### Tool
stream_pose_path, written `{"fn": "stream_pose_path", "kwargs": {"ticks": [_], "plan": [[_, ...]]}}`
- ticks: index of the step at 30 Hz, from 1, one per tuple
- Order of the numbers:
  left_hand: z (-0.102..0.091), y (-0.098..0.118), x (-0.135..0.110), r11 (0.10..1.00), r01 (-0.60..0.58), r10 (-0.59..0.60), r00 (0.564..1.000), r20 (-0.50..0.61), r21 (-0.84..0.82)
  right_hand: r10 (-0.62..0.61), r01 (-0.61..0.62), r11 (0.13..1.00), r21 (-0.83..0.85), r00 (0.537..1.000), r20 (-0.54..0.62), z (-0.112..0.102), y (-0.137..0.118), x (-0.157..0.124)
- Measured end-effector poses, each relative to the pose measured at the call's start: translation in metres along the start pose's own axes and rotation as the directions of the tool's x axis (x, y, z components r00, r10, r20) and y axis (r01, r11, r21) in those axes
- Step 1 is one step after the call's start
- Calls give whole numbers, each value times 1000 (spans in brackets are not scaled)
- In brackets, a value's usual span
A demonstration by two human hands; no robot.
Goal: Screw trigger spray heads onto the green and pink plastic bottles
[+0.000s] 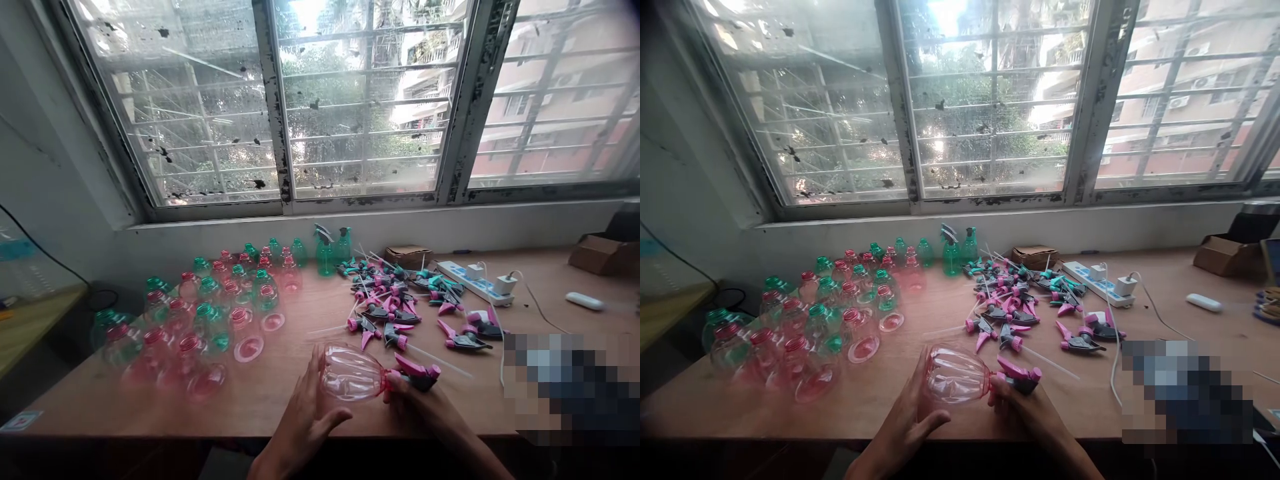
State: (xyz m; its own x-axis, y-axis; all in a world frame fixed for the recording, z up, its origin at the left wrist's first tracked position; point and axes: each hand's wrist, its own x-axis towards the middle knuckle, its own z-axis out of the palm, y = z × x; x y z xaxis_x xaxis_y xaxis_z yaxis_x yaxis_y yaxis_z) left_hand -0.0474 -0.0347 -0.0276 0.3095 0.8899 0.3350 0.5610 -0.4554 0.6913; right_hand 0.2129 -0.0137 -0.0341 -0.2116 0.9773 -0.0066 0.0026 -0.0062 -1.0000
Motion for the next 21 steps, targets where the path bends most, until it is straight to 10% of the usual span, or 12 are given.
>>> {"fn": "stream_pose_path", "kwargs": {"ticks": [21], "plan": [[-2, 1, 3, 987, 79, -80, 997, -3, -137, -42, 33, 983, -183, 998, -42, 7, -12, -3]]}}
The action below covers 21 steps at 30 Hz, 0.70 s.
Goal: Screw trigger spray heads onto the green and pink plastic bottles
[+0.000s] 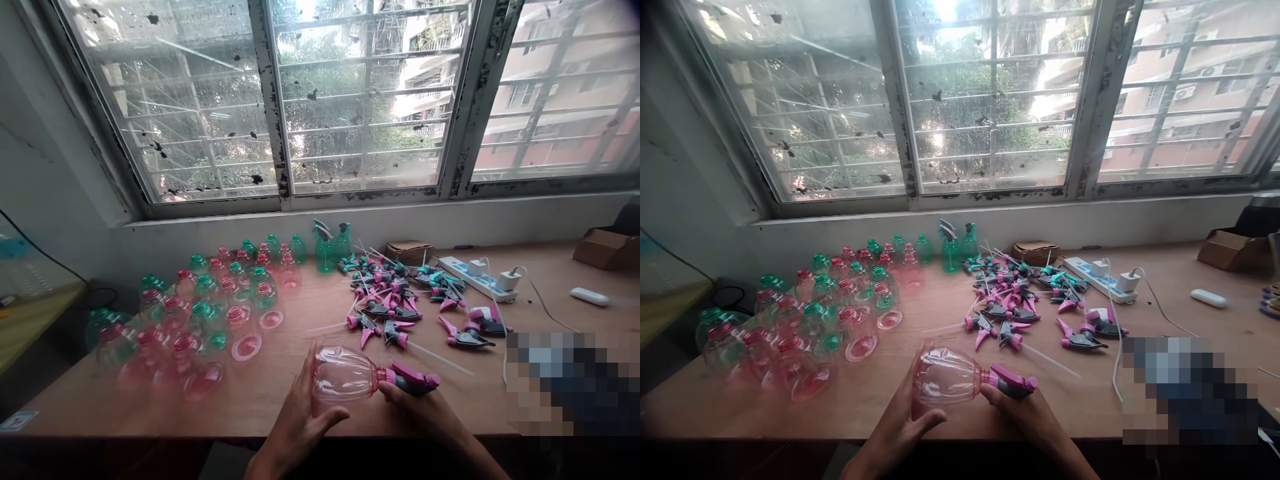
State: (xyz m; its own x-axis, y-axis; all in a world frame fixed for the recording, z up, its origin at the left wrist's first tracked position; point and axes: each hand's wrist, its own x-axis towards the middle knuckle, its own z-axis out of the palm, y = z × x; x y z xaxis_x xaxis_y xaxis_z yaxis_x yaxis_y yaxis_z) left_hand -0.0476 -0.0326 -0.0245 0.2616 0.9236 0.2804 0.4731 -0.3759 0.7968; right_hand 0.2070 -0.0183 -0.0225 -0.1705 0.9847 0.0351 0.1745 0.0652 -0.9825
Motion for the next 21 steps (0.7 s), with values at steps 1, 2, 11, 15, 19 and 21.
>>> {"fn": "stream_pose_path", "kwargs": {"ticks": [1, 2, 11, 15, 19, 21], "plan": [[-1, 2, 0, 1000, 7, -7, 1000, 1, -10, -10, 10, 1000, -3, 1000, 7, -1, -1, 0], [-1, 3, 0, 1000, 10, -10, 1000, 1, -19, -14, 14, 1000, 2, 1000, 16, -1, 0, 0], [2, -6, -1, 999, -20, 21, 1000, -14, 25, 35, -38, 999, 37, 998, 58, -5, 22, 8], [0, 0, 0, 1000, -3, 3, 1000, -12, 30, 37, -36, 999, -13, 996, 84, -6, 20, 8], [1, 1, 1, 1000, -23, 24, 998, -61, 17, 11, -15, 999, 33, 993, 113, -7, 16, 8], [2, 1, 0, 1000, -27, 28, 997, -72, 11, 11, -14, 999, 29, 993, 114, -6, 16, 8]]}}
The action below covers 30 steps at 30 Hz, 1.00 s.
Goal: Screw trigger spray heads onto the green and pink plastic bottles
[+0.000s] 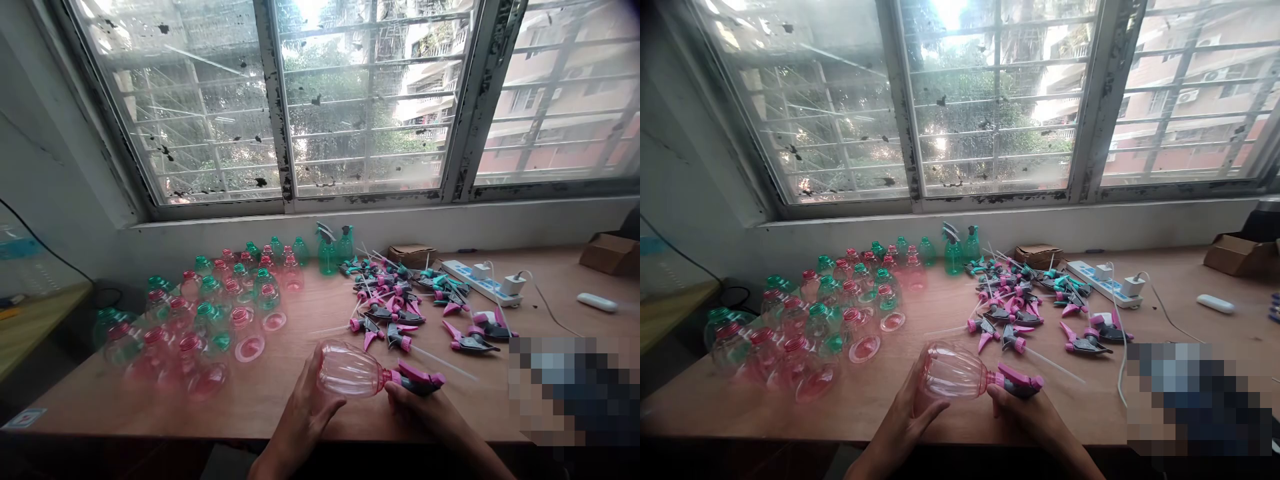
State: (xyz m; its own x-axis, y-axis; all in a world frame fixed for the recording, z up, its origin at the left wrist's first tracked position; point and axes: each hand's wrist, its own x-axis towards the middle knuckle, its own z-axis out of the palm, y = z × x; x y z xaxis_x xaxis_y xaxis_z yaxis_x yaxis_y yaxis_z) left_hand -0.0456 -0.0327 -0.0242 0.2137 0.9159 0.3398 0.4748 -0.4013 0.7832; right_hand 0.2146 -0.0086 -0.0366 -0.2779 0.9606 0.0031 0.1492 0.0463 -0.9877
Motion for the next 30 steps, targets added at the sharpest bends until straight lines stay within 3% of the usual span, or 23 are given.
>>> {"fn": "stream_pose_path", "kwargs": {"ticks": [6, 13, 18, 24, 30], "plan": [[-1, 3, 0, 999, 41, -41, 999, 14, 17, 25, -25, 999, -33, 1000, -3, 0, 3, 0], [1, 2, 0, 999, -21, 22, 999, -37, 43, 51, -51, 999, 17, 999, -9, 0, -6, -3], [-2, 7, 2, 999, 35, -34, 999, -26, 19, 21, -21, 1000, -11, 1000, -18, 2, -12, -5], [0, 4, 1, 1000, -14, 14, 1000, -26, 8, 22, -22, 1000, 6, 999, -47, 0, -7, -3], [-1, 4, 0, 1000, 8, -8, 1000, -7, 19, 28, -30, 999, -43, 998, -47, 0, -5, -3]]}}
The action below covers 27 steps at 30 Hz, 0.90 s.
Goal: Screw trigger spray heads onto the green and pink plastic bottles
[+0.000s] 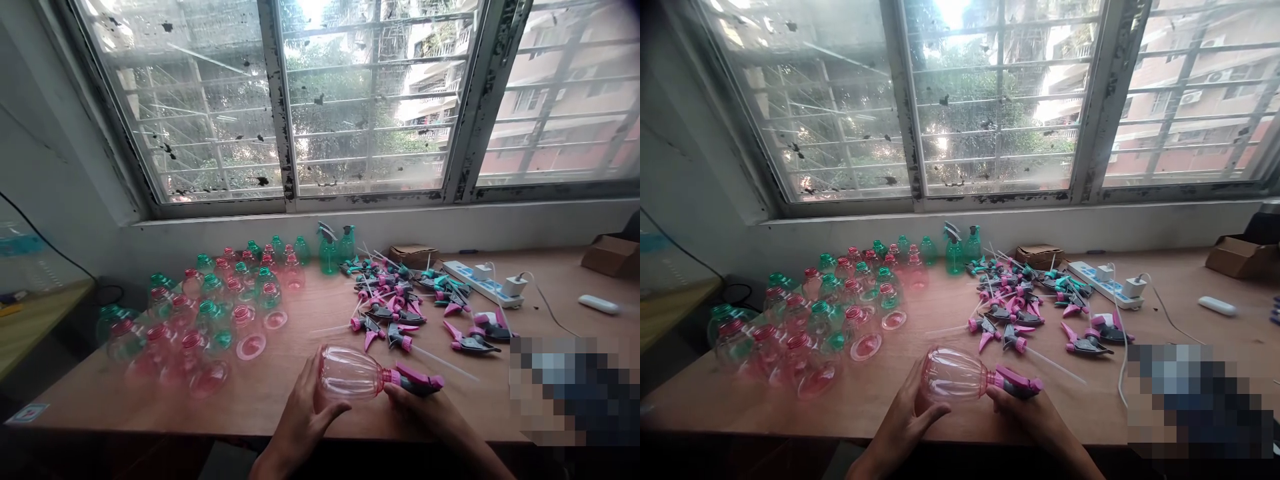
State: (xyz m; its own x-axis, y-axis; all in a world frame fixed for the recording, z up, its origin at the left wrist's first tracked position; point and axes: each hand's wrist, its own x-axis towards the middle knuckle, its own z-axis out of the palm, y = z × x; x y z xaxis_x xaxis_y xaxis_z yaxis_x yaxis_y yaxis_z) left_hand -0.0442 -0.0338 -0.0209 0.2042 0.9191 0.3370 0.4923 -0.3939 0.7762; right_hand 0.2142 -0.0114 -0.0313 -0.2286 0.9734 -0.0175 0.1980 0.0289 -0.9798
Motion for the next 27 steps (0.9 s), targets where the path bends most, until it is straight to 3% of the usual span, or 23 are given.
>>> {"fn": "stream_pose_path", "kwargs": {"ticks": [7, 13, 19, 27], "plan": [[5, 3, 0, 998, -59, 60, 997, -47, 18, -13, 12, 1000, 23, 1000, 7, 0, 0, 2], [3, 4, 1, 999, -14, 15, 1000, -7, 30, 20, -19, 1000, 17, 998, -66, 0, -6, -2], [4, 3, 0, 1000, -19, 18, 998, -61, -16, -39, 36, 996, 85, 998, 42, -3, -12, -4], [1, 3, 1, 1000, -23, 23, 999, -23, 5, -40, 36, 996, 80, 998, 45, -3, -8, -3]]}}
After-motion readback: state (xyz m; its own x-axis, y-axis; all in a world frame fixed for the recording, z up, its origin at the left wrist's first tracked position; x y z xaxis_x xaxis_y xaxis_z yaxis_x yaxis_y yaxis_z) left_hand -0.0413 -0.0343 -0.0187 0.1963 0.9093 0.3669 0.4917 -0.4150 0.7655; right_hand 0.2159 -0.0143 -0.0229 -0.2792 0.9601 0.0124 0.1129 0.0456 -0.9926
